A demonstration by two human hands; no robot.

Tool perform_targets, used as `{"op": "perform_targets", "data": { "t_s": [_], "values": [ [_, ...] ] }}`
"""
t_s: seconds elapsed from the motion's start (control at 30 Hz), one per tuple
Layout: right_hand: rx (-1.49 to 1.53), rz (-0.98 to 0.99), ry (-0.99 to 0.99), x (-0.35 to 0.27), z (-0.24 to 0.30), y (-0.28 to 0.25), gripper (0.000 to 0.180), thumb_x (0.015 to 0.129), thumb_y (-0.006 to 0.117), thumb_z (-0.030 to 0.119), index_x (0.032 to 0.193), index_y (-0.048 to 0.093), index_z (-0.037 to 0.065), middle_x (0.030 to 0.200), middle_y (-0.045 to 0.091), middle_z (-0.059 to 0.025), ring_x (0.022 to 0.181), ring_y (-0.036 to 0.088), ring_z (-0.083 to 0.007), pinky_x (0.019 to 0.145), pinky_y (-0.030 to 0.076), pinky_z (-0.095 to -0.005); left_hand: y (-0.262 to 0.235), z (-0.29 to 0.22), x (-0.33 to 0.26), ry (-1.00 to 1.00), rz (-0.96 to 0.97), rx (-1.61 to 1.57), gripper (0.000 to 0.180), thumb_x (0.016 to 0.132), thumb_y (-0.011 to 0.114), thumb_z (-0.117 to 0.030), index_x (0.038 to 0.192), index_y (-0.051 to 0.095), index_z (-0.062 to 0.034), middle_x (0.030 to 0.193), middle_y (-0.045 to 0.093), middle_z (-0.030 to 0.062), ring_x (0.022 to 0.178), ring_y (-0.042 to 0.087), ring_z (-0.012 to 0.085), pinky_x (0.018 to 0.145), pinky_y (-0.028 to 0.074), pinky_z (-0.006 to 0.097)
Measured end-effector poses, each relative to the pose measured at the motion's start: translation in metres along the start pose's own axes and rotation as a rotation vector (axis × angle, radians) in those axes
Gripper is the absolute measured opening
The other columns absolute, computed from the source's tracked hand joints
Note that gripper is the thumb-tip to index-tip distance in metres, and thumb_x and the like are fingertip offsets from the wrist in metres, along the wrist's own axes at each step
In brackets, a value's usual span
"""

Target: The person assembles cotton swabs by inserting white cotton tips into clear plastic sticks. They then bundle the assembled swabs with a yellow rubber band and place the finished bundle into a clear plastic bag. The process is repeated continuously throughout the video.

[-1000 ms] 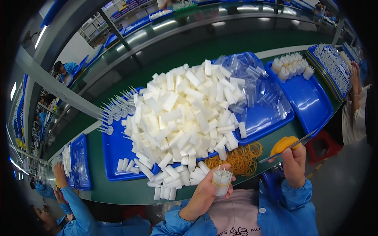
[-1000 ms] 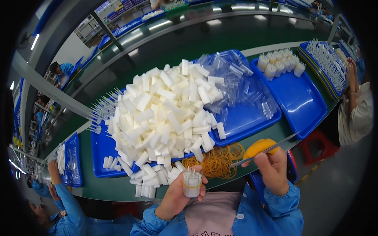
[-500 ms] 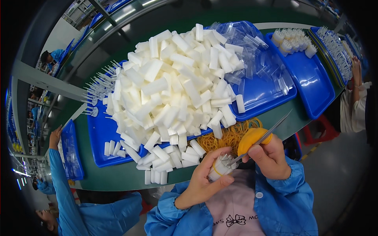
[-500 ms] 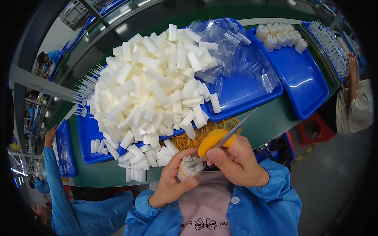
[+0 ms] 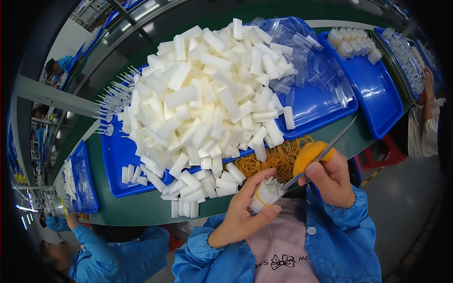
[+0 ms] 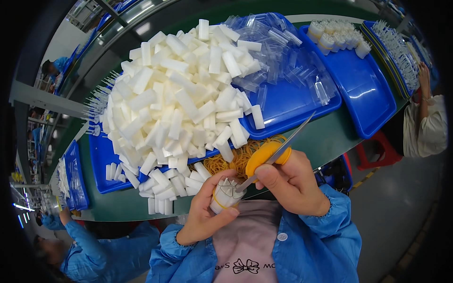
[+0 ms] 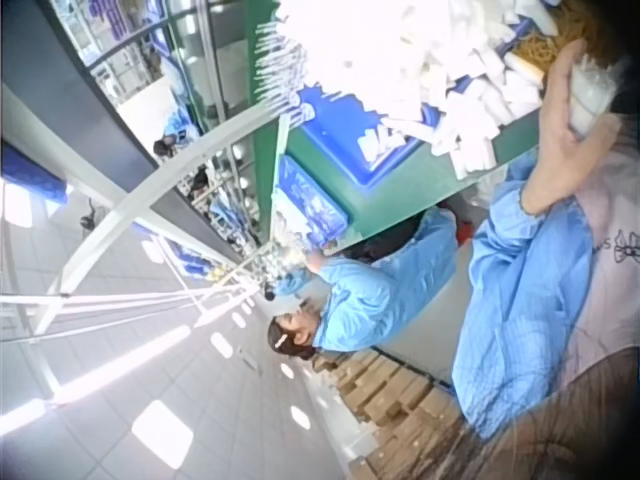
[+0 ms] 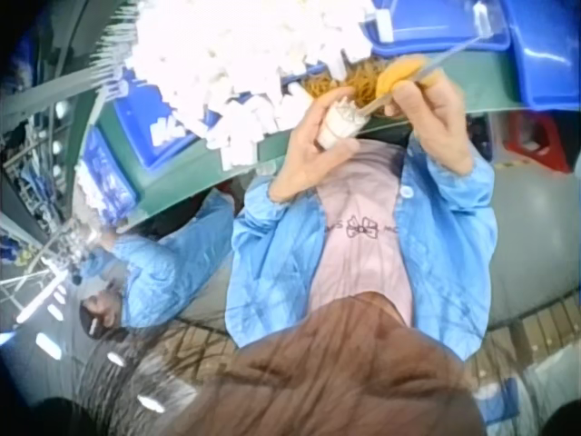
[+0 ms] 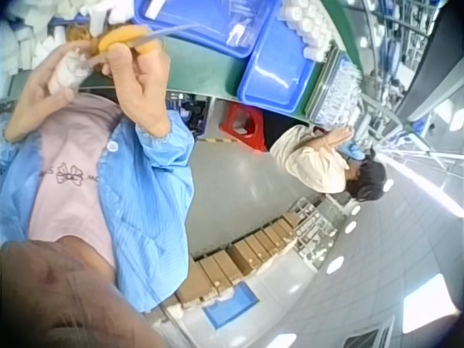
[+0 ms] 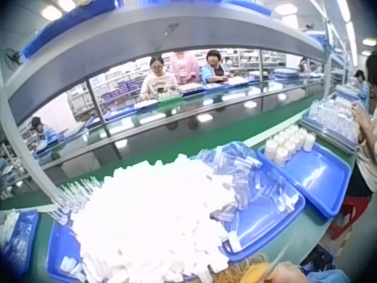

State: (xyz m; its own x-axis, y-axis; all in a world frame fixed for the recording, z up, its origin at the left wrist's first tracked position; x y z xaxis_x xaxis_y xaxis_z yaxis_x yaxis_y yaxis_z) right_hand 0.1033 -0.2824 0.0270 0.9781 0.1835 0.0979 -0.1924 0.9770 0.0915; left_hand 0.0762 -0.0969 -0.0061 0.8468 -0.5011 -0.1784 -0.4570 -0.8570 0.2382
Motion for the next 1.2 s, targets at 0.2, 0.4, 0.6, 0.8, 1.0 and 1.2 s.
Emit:
{"op": "perform_targets", "data": {
  "t_s": [0.2, 0.4, 0.6, 0.8, 1.0, 1.2],
  "values": [
    [0.075, 0.039, 0.073, -0.001, -0.004, 0.007, 0.019, 0.094, 0.052, 0.015, 0.095, 0.058, -0.003, 0.080, 0.062, -0.0067, 0.065, 0.056, -0.0079, 0.057, 0.046, -0.0204, 0.000, -0.002, 0.000, 0.015, -0.009, 0.090, 0.065, 0.080, 0.066, -0.007, 0.136, 0.033, 0.0000, 0.122, 0.049, 0.0086, 0.109, 0.047, 0.0128, 0.093, 0.037, 0.026],
    [-0.305, 0.090, -0.050, -0.002, 0.001, 0.006, 0.013, 0.087, 0.058, 0.010, 0.090, 0.061, -0.002, 0.078, 0.062, -0.0096, 0.064, 0.060, -0.0191, 0.057, 0.046, -0.0279, 0.001, 0.006, -0.003, 0.004, -0.036, 0.127, 0.065, 0.080, 0.065, -0.005, 0.136, 0.033, 0.0002, 0.122, 0.050, 0.0084, 0.109, 0.048, 0.0120, 0.094, 0.037, 0.026],
    [-0.367, 0.106, -0.070, -0.001, 0.001, 0.005, 0.011, 0.085, 0.059, 0.009, 0.090, 0.061, -0.001, 0.079, 0.062, -0.0111, 0.065, 0.061, -0.0238, 0.059, 0.046, -0.0302, 0.003, 0.008, -0.003, 0.004, -0.055, 0.159, 0.064, 0.079, 0.065, -0.003, 0.135, 0.035, 0.0006, 0.121, 0.051, 0.0084, 0.109, 0.048, 0.0118, 0.094, 0.037, 0.026],
    [-0.259, 0.115, 0.025, -0.002, -0.004, 0.004, 0.015, 0.089, 0.056, 0.012, 0.091, 0.060, -0.002, 0.080, 0.062, -0.0101, 0.066, 0.061, -0.0193, 0.059, 0.047, -0.0282, 0.002, 0.007, -0.005, -0.007, -0.053, 0.088, 0.062, 0.080, 0.065, -0.004, 0.134, 0.037, -0.0005, 0.118, 0.053, 0.0092, 0.105, 0.049, 0.0115, 0.090, 0.039, 0.025],
    [0.259, -0.079, 0.042, -0.008, -0.016, -0.005, 0.023, 0.095, 0.051, 0.020, 0.099, 0.055, -0.002, 0.089, 0.058, -0.0074, 0.071, 0.057, -0.0101, 0.063, 0.048, -0.0220, 0.000, 0.003, -0.002, -0.224, 0.064, -0.436, 0.062, 0.083, 0.061, -0.021, 0.134, 0.034, 0.0021, 0.115, 0.054, 0.0123, 0.096, 0.053, 0.0153, 0.082, 0.043, 0.028],
    [0.166, -0.007, 0.086, -0.002, -0.014, -0.001, 0.020, 0.095, 0.050, 0.017, 0.099, 0.055, -0.002, 0.089, 0.058, -0.0072, 0.072, 0.056, -0.0093, 0.062, 0.049, -0.0222, 0.000, 0.004, -0.001, -0.238, 0.048, -0.401, 0.069, 0.085, 0.059, -0.030, 0.138, 0.029, 0.0035, 0.113, 0.054, 0.0140, 0.092, 0.055, 0.0167, 0.079, 0.045, 0.029]
  ]
}}
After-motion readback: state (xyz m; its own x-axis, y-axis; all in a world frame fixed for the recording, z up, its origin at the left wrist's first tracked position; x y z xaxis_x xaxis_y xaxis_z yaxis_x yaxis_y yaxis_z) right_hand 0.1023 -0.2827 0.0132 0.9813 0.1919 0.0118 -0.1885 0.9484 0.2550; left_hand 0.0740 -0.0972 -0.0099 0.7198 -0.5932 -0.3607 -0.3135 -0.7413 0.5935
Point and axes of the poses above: each hand's wrist, its own x-axis towards the middle knuckle, its own y-axis out of the palm, z = x × y, the point moved 3 cm from there along x, towards the middle knuckle
